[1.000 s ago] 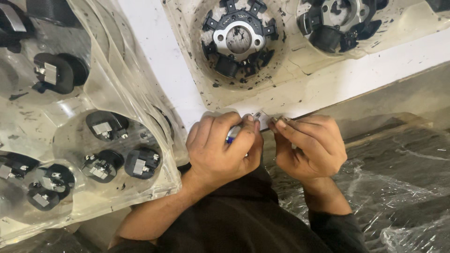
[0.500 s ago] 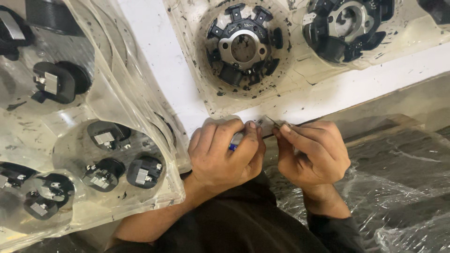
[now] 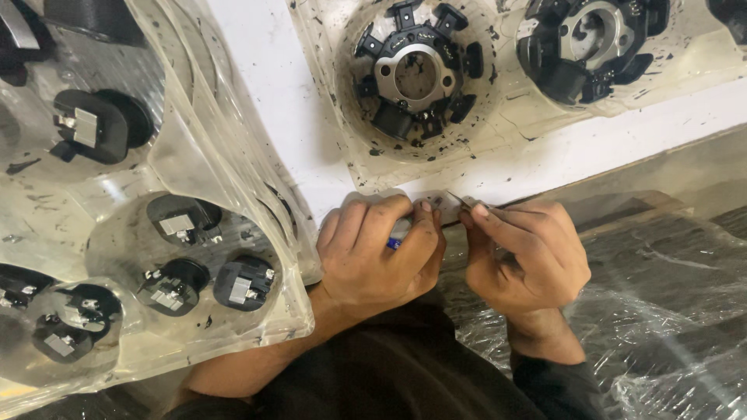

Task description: The person applies adhesive from a small tube onto black plastic motor components and places the treated parts into plastic trays on the workbench. They pick up parts one at a time, squeeze adhesive onto each, and return them to the tray, working through the tray of components.

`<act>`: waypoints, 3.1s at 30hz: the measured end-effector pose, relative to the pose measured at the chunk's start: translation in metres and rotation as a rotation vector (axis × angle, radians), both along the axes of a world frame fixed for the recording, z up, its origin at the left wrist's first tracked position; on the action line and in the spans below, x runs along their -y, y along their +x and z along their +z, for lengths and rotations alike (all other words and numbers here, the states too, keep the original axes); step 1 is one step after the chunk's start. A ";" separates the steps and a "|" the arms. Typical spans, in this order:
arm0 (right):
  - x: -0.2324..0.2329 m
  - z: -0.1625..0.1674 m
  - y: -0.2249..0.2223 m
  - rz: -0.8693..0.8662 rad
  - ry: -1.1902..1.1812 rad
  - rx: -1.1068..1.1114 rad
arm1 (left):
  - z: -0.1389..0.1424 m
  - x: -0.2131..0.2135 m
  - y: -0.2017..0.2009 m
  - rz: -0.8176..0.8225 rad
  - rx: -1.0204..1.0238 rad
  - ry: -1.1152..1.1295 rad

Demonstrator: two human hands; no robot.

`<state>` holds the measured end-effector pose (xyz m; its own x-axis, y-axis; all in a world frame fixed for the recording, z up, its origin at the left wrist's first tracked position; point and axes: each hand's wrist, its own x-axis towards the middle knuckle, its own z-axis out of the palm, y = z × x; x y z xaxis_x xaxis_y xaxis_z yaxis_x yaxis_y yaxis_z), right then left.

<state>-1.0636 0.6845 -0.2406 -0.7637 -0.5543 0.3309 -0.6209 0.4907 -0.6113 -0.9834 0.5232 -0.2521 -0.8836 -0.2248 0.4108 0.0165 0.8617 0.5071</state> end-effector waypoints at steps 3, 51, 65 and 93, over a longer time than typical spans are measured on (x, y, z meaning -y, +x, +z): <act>0.004 0.007 -0.001 0.019 0.028 -0.004 | 0.001 0.001 0.001 -0.011 0.010 0.000; 0.024 0.022 -0.002 -0.173 0.177 -0.504 | 0.003 0.004 0.008 -0.016 -0.149 0.112; -0.047 0.008 0.002 0.327 -0.555 1.339 | 0.009 -0.002 0.049 -0.270 -0.439 0.326; 0.040 -0.002 0.165 0.124 -0.665 0.364 | 0.071 -0.012 0.150 -0.287 -0.537 1.689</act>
